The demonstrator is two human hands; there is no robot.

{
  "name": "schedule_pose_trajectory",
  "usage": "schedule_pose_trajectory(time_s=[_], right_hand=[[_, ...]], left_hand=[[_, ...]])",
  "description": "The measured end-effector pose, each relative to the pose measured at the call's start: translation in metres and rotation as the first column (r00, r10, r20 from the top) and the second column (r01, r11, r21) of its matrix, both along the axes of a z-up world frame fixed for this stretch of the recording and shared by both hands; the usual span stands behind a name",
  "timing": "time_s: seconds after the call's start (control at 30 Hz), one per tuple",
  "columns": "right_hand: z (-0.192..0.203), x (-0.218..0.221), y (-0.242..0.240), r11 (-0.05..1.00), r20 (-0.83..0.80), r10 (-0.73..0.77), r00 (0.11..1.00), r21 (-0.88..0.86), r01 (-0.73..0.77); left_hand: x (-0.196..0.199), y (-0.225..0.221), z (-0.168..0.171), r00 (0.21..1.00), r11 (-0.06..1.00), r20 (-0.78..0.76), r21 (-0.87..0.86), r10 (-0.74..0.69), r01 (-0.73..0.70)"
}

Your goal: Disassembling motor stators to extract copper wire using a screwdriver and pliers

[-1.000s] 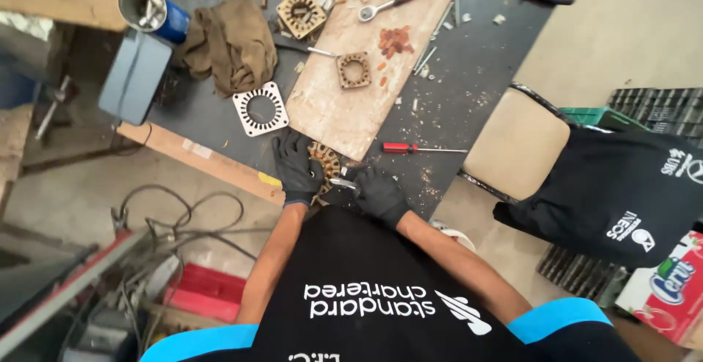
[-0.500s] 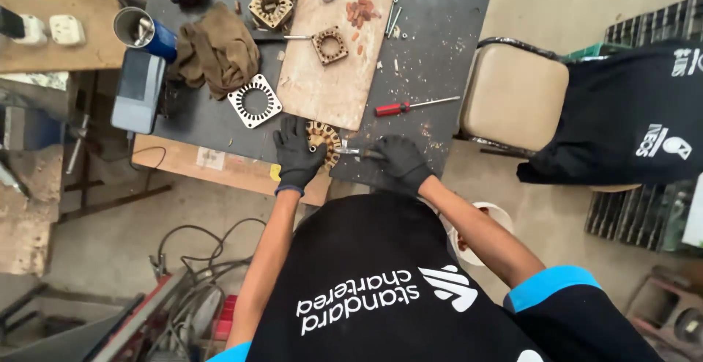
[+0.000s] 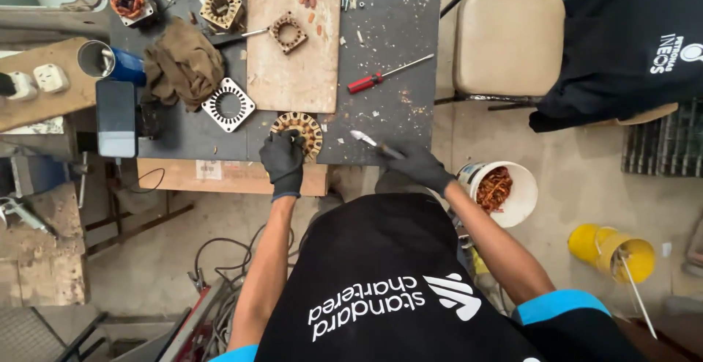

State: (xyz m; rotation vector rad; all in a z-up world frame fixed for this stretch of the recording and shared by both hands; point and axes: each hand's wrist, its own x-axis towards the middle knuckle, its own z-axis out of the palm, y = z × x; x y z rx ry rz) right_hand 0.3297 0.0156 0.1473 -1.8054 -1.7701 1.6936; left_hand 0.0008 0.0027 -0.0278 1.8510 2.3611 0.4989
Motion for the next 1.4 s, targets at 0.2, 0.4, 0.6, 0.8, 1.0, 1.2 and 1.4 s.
schedule_pose_trajectory(time_s=[0.2,0.4,0.6,0.8,1.0,1.2,1.4], right_hand=[[-0.023,0.084,-0.025,0.862,-0.201,-0.409,0.890,-0.406,0.304],[0.047,0.124,-0.015,0.738,-0.330,-0.623,0.709,-0.547,0.394],[0.095,0.139,0.007,0.829,-0.517,-0.521,0.679,-0.496,0.258],[0.031,0.150,-0.003,0.847,-0.360,-0.473,0.804,-0.437,0.302],[0.015,0.140,0.000,0.907,-0.156,-0.353,0.923,-0.298,0.296],[0.018,0.101,0.011,0.876,-0.211,-0.453,0.866,-0.288,0.388],[0.025,0.049,0.011,0.785,-0.179,-0.562,0.807,-0.423,0.452]], left_hand=[[0.018,0.003,0.072,0.997,0.980,-0.029,-0.182,0.075,-0.080],[0.052,-0.022,0.138,0.859,0.926,0.425,-0.354,0.286,-0.133],[0.093,-0.006,0.161,0.682,0.703,0.534,-0.710,0.500,0.040],[0.141,0.052,0.209,0.879,0.499,0.423,-0.823,0.222,0.270],[0.162,0.106,0.136,0.883,0.360,0.405,-0.807,-0.239,0.468],[0.170,0.134,0.028,0.769,0.264,0.424,-0.766,-0.479,0.586],[0.167,0.149,0.111,0.825,0.254,0.463,-0.797,-0.325,0.547]])
